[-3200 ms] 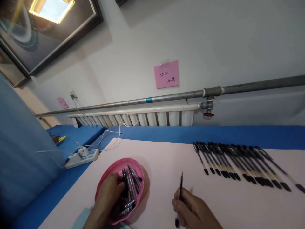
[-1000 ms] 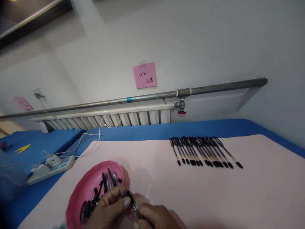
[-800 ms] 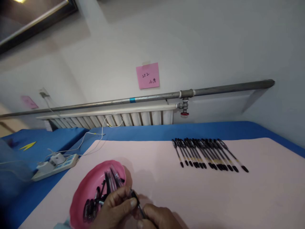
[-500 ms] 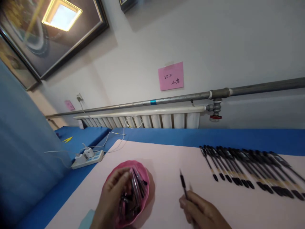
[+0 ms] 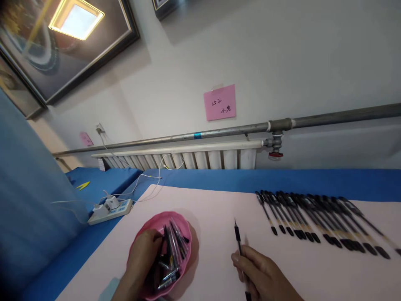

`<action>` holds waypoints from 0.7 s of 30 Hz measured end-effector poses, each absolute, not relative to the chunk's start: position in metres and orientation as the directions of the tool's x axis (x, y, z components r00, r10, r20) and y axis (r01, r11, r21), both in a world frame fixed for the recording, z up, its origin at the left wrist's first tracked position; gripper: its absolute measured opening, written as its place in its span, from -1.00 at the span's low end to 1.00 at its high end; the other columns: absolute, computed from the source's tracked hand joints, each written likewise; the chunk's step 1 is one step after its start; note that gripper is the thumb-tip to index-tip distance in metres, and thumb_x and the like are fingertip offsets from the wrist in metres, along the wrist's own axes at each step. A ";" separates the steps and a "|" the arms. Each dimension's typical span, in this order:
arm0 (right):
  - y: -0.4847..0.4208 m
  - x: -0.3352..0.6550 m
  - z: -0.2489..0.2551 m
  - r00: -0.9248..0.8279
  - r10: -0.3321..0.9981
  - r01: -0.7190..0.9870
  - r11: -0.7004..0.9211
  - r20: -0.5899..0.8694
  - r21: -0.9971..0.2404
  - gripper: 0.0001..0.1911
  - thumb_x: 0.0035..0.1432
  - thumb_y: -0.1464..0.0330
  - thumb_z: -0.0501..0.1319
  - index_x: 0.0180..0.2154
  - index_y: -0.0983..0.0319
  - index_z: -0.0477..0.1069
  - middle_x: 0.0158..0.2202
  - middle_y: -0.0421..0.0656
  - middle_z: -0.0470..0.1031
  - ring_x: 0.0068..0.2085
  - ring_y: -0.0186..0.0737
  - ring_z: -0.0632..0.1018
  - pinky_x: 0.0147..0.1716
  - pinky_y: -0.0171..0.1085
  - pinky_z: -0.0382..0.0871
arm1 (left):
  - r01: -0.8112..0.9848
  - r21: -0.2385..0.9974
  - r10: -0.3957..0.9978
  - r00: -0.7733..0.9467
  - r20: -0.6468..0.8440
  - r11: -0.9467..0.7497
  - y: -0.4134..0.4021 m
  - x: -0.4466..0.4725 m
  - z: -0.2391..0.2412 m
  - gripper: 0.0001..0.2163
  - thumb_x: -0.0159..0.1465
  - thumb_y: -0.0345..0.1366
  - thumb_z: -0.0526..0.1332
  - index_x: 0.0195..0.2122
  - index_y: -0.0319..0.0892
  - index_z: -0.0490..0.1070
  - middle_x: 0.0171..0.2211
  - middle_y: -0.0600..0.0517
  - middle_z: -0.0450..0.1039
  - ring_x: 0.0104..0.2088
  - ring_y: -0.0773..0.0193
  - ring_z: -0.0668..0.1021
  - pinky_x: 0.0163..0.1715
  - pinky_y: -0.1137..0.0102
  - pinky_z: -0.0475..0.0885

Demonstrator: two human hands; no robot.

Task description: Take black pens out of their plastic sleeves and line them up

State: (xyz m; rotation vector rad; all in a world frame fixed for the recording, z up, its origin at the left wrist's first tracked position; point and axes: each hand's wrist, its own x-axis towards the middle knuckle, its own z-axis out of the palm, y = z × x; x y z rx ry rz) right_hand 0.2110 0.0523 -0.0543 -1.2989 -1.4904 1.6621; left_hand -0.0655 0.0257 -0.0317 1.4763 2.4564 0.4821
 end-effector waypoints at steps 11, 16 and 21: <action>0.055 0.209 -0.061 -0.380 0.881 0.185 -0.225 -0.281 -0.957 -0.69 0.11 0.14 0.03 -0.56 0.18 0.14 -0.74 -0.43 0.11 -0.78 -0.54 0.02 -0.79 -0.47 -0.18 | 0.817 0.406 0.896 -0.445 -0.010 0.410 0.033 -0.062 -0.040 -0.79 0.08 -0.49 0.04 -0.44 -0.24 0.47 -0.33 -0.22 0.51 -0.28 0.07 0.51 -0.23 0.30 0.26; 0.056 0.208 -0.055 -0.326 0.924 0.181 -0.148 -0.201 -0.972 -0.70 0.14 0.18 -0.04 -0.56 0.17 0.10 -0.77 -0.45 0.03 -0.80 -0.53 0.01 -0.80 -0.49 -0.14 | 0.748 0.539 0.863 -0.500 0.075 0.387 0.030 -0.066 -0.035 -0.74 0.13 -0.48 0.00 -0.28 -0.35 0.47 -0.25 -0.33 0.49 -0.19 -0.02 0.50 -0.17 0.25 0.27; 0.044 0.210 -0.042 -0.258 0.964 0.181 -0.025 -0.071 -0.983 -0.67 0.08 0.09 0.02 -0.55 0.16 0.12 -0.69 -0.39 0.17 -0.78 -0.50 0.11 -0.81 -0.46 -0.07 | 0.572 0.801 0.861 -0.485 0.152 0.180 0.018 -0.051 -0.014 -0.76 0.22 -0.33 0.02 -0.24 -0.19 0.47 -0.24 -0.09 0.52 -0.18 0.15 0.52 -0.14 0.36 0.33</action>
